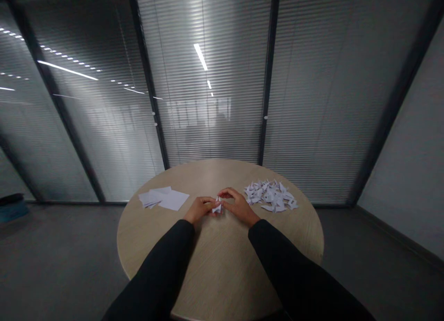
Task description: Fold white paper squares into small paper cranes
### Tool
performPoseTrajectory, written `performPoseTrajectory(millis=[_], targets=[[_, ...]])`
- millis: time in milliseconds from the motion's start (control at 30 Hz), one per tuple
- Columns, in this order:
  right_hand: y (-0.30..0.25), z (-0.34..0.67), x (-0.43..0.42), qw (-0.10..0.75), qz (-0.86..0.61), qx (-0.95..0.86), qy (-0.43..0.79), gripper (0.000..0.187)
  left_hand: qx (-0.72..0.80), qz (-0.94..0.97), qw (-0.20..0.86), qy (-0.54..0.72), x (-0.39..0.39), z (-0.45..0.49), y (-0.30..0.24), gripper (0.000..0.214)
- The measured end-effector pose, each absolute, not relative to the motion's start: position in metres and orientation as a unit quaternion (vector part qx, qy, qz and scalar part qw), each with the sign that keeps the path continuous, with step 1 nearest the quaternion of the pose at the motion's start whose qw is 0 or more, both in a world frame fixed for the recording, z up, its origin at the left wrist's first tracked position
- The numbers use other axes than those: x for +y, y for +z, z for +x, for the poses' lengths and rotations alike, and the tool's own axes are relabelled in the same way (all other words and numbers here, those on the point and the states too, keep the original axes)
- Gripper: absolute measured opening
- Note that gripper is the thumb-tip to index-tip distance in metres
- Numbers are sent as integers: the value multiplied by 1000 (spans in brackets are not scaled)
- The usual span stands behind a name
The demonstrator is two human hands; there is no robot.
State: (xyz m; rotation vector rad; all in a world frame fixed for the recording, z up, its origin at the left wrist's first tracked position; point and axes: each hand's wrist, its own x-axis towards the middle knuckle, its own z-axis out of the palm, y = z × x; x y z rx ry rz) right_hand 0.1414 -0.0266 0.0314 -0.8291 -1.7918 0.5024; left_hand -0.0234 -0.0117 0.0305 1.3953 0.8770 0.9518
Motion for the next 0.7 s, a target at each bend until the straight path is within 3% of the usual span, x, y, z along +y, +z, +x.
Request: performPoseTrajectory(millis=[700], targets=[[30, 142, -29, 537, -354, -765, 18, 12, 388, 577, 564, 445, -15, -20, 31, 42]])
